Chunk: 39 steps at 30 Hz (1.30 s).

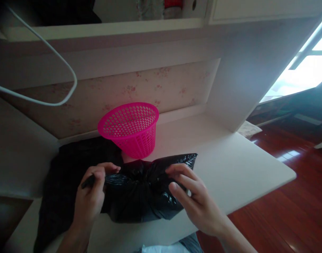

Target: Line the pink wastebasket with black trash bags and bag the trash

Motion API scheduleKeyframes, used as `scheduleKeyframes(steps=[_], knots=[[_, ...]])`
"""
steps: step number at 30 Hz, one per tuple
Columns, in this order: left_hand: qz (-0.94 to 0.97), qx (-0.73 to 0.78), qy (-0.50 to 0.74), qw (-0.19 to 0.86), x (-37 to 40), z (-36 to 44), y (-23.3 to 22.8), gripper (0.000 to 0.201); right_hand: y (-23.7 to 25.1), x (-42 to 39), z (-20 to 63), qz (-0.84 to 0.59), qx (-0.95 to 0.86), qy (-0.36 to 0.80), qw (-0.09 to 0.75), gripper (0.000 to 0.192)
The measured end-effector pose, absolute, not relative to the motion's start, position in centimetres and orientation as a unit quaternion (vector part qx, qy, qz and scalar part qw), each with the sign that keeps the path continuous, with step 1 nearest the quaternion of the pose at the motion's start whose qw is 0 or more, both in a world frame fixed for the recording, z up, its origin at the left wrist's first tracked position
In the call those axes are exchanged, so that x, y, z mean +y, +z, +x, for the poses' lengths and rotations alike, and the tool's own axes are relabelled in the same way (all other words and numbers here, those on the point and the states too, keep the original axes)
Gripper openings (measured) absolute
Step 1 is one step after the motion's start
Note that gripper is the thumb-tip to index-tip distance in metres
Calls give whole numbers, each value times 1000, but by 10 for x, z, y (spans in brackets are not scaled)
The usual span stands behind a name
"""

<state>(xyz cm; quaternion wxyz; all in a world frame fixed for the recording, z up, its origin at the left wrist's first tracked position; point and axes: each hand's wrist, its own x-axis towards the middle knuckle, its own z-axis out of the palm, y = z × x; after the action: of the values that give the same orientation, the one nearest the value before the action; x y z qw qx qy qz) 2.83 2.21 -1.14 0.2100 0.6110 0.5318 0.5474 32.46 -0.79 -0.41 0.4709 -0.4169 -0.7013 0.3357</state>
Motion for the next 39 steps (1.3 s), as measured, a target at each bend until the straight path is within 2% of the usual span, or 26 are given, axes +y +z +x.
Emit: scheduleKeyframes(steps=[3,7,11,13,15,17,19,21,23,26,31,33,36,39], knots=[[634,432,561,311,3,56,-10,35,18,4,291,-336,-755,342,447,18],[626,436,525,378,-11,76,-36,23,36,15,262,-261,-779,364,439,17],[596,442,551,382,-6,75,-58,57,27,18,260,-226,-797,375,415,17],[601,448,542,380,1,75,-61,58,11,17,263,-230,-788,394,414,22],[605,465,529,373,6,77,-62,42,-10,15,266,-261,-772,382,436,38],[602,482,528,356,10,81,-66,32,-32,14,269,-317,-777,307,449,66],[597,488,539,339,12,84,-72,32,-49,14,270,-380,-801,212,410,96],[604,477,547,329,13,87,-78,32,-58,14,269,-423,-827,167,331,110],[626,450,542,335,14,89,-82,28,-60,13,267,-451,-837,162,265,101],[658,411,527,348,13,90,-78,20,-58,12,263,-485,-829,148,235,85],[700,368,505,345,4,85,-58,13,-53,17,262,-465,-840,150,234,86],[741,341,478,326,-2,80,-46,27,-53,18,260,-430,-848,160,265,83],[808,309,417,279,-9,75,-26,55,-59,15,254,-398,-839,161,334,69],[839,306,377,245,-15,75,-13,68,-73,14,251,-383,-842,153,347,50]])
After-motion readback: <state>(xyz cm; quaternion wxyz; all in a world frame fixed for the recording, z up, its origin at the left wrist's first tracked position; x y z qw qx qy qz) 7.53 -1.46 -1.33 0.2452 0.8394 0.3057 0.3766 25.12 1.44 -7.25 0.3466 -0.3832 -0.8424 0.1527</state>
